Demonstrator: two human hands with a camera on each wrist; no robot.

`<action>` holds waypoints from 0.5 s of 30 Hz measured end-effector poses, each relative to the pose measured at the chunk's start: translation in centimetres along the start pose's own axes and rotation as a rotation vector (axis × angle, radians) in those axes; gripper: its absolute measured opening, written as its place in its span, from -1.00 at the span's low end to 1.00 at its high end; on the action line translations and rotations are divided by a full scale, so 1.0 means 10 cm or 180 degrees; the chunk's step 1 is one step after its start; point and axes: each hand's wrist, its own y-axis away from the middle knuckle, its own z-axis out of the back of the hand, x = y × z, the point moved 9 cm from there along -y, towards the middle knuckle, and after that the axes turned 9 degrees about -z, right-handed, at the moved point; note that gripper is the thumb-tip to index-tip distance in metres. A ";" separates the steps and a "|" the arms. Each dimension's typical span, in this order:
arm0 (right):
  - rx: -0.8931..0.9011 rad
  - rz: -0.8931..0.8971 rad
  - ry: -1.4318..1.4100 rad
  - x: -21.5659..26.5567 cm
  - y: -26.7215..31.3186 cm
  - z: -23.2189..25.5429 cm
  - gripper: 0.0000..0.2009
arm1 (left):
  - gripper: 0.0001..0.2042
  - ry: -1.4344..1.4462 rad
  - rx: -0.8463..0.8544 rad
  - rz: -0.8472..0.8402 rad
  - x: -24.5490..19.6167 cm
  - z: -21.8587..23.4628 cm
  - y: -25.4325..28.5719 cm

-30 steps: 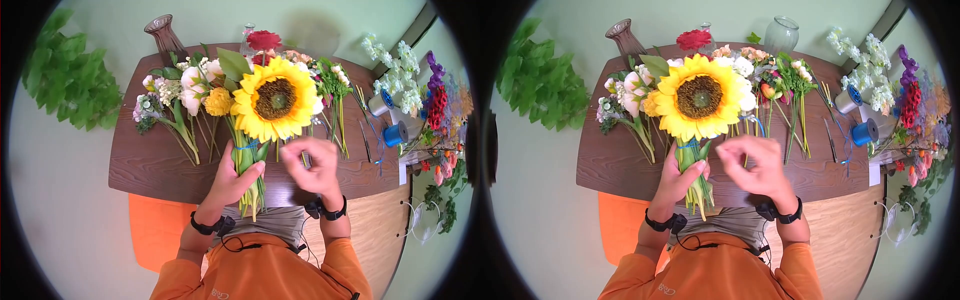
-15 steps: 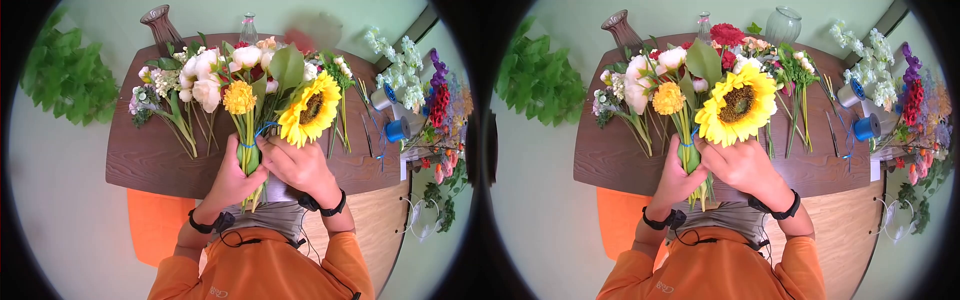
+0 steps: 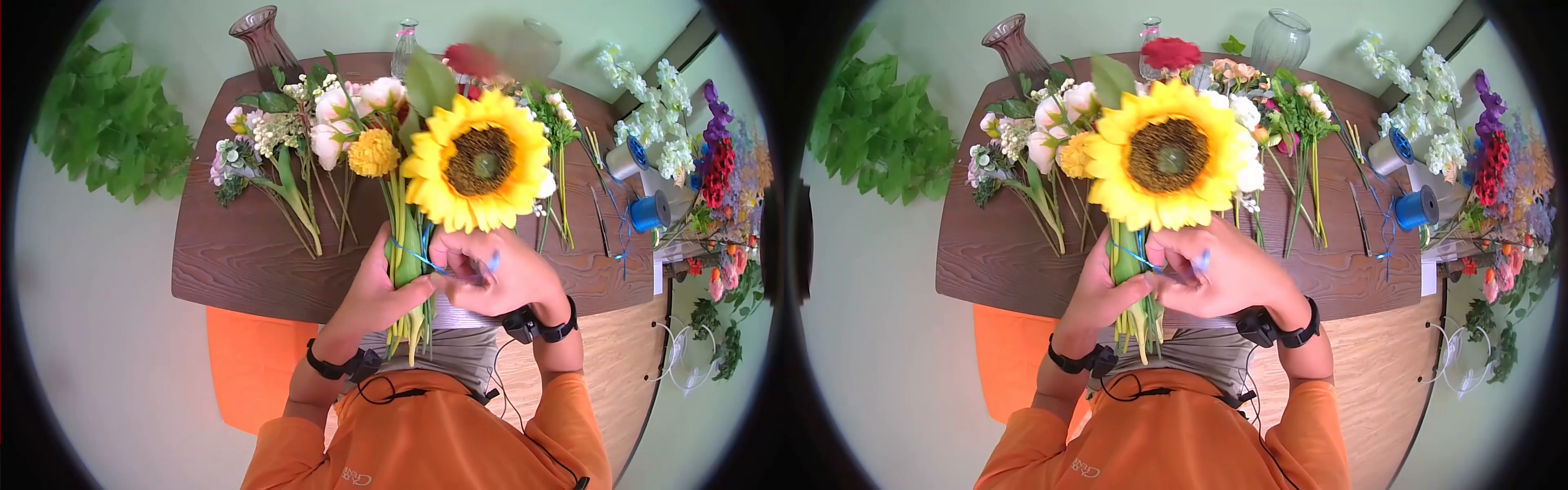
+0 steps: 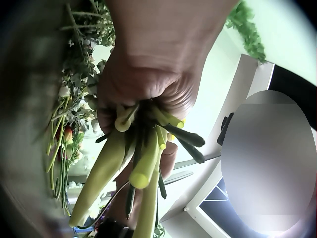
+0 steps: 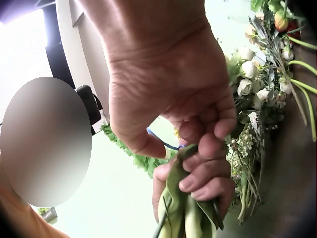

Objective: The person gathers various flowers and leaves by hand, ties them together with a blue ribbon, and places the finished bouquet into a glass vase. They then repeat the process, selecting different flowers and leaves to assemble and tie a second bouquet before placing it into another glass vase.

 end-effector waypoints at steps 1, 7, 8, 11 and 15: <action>0.0087 0.0135 -0.0018 0.02 0.01 0.02 -0.89 | -0.40 -0.0033 -0.0014 0.0130 0.01 -0.01 0.00; 0.0372 -0.0068 -0.1838 -0.34 0.04 -0.04 -0.91 | -0.39 -0.0179 -0.0051 0.0441 0.11 0.06 0.06; 0.0575 -0.0207 -0.2155 -0.37 0.06 -0.09 -0.91 | -0.39 -0.0206 -0.0007 0.0392 0.10 0.05 0.05; 0.0531 -0.0408 -0.2187 -0.27 0.18 -0.06 -0.88 | -0.41 0.0018 0.0058 0.0326 0.08 -0.05 0.03; 0.0031 0.0127 -0.1360 -0.36 0.10 0.06 -0.81 | -0.47 0.0599 0.0001 0.0558 -0.02 -0.10 0.07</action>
